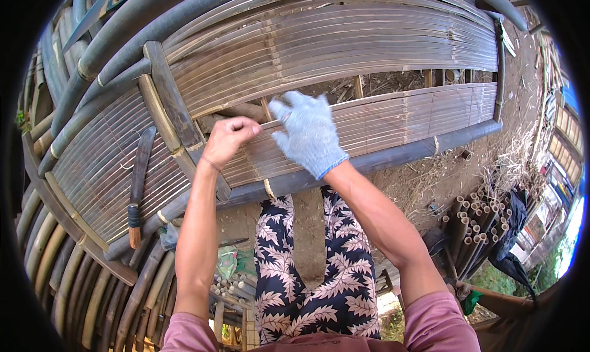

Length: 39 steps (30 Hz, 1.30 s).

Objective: The person ties pieces of bamboo together with string by hand to assemble a structure, using a gloved hand to position the materials.

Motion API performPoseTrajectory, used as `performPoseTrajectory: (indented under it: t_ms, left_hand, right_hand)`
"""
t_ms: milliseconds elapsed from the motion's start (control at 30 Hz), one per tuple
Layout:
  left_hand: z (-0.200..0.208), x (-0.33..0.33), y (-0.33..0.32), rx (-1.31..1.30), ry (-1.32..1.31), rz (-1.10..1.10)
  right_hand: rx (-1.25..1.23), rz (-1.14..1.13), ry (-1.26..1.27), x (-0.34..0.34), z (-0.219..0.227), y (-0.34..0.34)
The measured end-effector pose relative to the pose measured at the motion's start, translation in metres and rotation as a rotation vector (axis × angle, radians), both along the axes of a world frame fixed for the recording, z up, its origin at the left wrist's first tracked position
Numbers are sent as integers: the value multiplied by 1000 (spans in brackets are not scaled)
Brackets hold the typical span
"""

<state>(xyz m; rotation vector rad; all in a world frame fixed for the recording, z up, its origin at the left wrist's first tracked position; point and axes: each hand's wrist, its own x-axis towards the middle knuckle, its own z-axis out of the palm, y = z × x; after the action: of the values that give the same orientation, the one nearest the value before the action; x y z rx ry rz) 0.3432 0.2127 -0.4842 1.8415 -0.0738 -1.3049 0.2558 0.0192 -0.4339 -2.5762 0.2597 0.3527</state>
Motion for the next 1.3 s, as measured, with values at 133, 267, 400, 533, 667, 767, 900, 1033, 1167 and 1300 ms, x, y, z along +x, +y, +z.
performPoseTrajectory:
  t_ms: [133, 267, 400, 533, 667, 767, 900, 1033, 1167, 1300]
  left_hand:
    - [34, 1, -23, -322, 388, -149]
    - [35, 17, -12, -190, 391, -81]
    - [-2, 13, -18, -39, 251, 88]
    - [-32, -14, -17, 54, -242, 175]
    - [-38, -28, -20, 211, -393, -434]
    - [-41, -25, -7, 206, -373, -507]
    - [-45, -31, -8, 207, -374, -423]
    - [-45, -37, -15, 187, -432, -369]
    - [-45, -36, -15, 228, -479, -387]
    - [-47, -43, -20, 206, -524, -366]
  right_hand:
    - [275, 63, -259, -62, -5, -3]
    - [373, 229, 204, -169, 79, -25]
    - [207, 87, 627, -323, 163, -109]
    - [-509, -438, 1091, -454, 251, -190]
    - [-771, -664, 1522, -609, 290, -258]
    - [-725, -378, 1153, -491, 190, -201]
    - [-326, -365, 230, -247, 53, -75]
    - [-274, -245, -134, -101, -25, 11]
    - [-148, -144, 194, -44, -46, 35]
    - [3, -166, 358, -64, -66, 37]
